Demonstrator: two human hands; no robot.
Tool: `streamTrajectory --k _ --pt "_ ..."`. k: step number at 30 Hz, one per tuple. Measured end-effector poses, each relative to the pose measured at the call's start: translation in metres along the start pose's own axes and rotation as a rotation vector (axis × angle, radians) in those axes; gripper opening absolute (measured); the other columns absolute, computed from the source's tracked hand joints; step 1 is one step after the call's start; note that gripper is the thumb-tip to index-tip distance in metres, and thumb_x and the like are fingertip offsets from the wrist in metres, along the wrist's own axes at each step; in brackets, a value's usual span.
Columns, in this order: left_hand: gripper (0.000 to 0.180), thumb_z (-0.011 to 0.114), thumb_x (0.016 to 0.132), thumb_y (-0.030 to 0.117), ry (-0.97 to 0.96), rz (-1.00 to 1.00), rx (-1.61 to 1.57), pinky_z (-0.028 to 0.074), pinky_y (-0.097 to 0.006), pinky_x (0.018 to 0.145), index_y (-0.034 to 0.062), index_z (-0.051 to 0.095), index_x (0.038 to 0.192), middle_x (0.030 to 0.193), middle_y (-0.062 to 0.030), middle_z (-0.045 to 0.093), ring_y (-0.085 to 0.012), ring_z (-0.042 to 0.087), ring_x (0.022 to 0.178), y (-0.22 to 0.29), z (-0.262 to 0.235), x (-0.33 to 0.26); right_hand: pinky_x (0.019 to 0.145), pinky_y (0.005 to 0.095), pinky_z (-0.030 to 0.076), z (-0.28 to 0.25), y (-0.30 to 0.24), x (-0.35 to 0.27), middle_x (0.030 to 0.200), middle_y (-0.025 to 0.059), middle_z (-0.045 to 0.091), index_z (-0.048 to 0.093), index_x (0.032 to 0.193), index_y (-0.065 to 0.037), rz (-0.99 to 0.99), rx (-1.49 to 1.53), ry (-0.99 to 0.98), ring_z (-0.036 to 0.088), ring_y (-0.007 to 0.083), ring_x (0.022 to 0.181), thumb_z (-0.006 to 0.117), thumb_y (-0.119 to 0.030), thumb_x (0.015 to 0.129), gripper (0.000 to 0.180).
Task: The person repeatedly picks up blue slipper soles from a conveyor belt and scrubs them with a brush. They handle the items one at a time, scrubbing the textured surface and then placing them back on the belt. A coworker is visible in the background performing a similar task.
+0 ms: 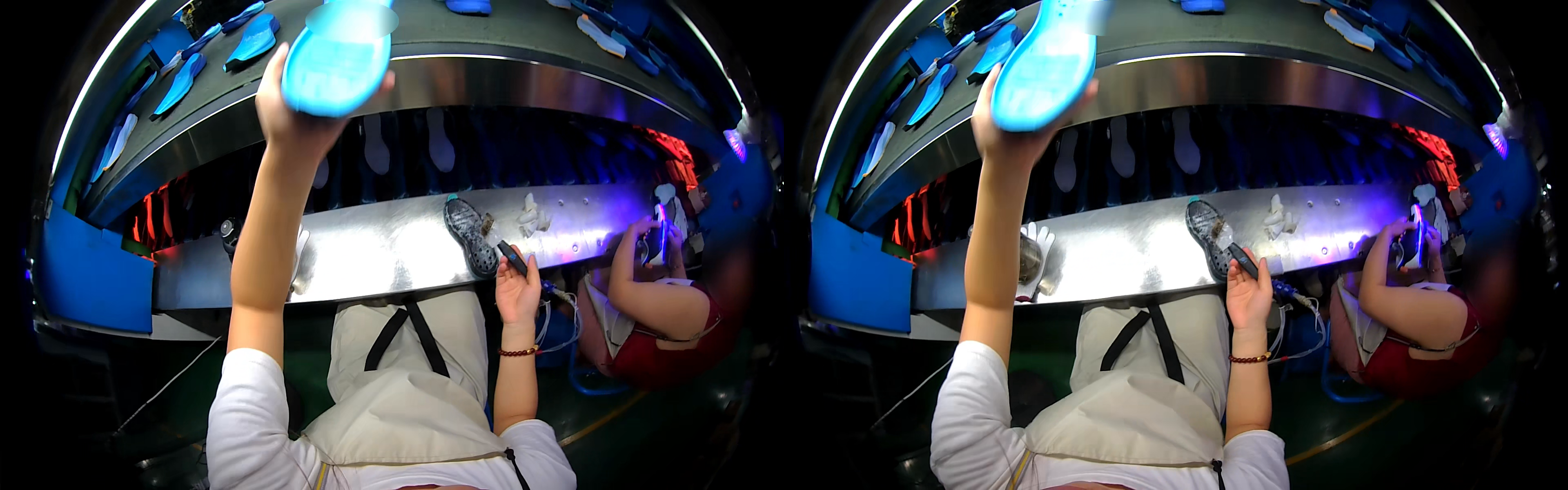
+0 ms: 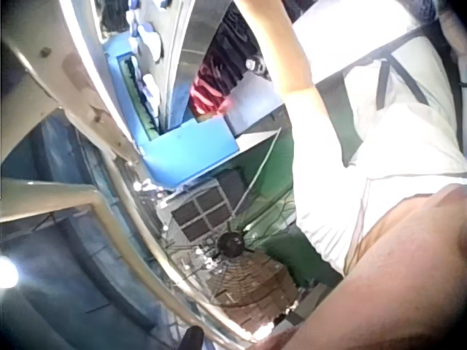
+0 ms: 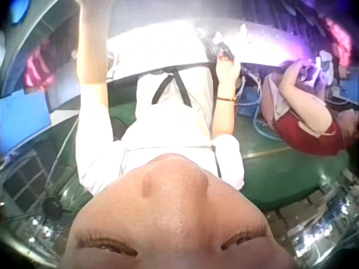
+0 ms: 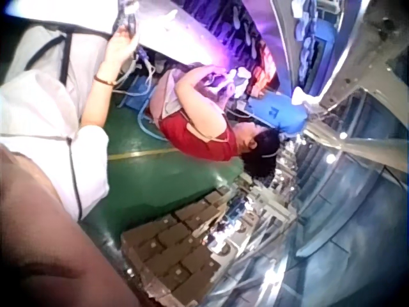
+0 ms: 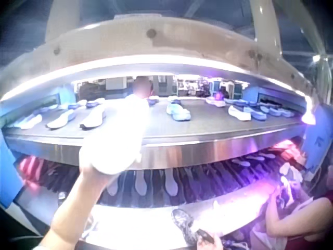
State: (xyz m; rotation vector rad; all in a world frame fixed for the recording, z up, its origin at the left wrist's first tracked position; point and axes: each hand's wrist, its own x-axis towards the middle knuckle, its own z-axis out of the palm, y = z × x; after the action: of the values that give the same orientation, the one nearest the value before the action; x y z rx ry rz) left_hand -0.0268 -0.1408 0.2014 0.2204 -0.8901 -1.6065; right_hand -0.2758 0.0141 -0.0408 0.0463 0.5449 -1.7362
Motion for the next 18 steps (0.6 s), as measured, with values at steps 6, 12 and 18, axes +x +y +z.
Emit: streamTrajectory --k 6,12,18 --pt "0.074 0.027 0.086 0.051 0.415 -0.004 -0.266 0.021 -0.044 0.103 -0.0022 0.008 0.134 0.139 -0.0180 0.017 -0.0326 0.022 0.127 -0.017 -0.034 0.109 0.082 0.0263 0.045 0.005 -0.001 0.004 0.104 0.0135 0.054 0.048 0.112 0.004 -0.019 -0.036 -0.087 0.054 0.0197 0.091 0.046 -0.007 0.087 0.028" --pt "0.059 0.049 0.081 0.034 0.229 0.257 0.829 0.026 -0.037 0.101 0.0001 0.032 0.127 0.129 -0.0189 0.036 -0.0280 0.034 0.122 -0.063 0.000 0.132 0.073 0.0228 0.047 -0.021 -0.006 0.009 0.097 0.0109 0.058 0.053 0.106 0.002 -0.101 -0.084 0.034 0.056 0.0162 0.080 0.052 -0.002 0.083 0.024" --pt "0.069 0.056 0.072 0.032 0.075 0.233 1.792 0.029 -0.037 0.100 -0.0060 0.033 0.124 0.131 -0.0223 0.031 -0.0330 0.033 0.121 -0.103 0.006 0.205 0.068 0.0203 0.048 -0.014 0.000 0.013 0.091 0.0088 0.058 0.053 0.104 0.002 -0.112 -0.152 0.052 0.056 0.0144 0.073 0.051 0.003 0.081 0.023"
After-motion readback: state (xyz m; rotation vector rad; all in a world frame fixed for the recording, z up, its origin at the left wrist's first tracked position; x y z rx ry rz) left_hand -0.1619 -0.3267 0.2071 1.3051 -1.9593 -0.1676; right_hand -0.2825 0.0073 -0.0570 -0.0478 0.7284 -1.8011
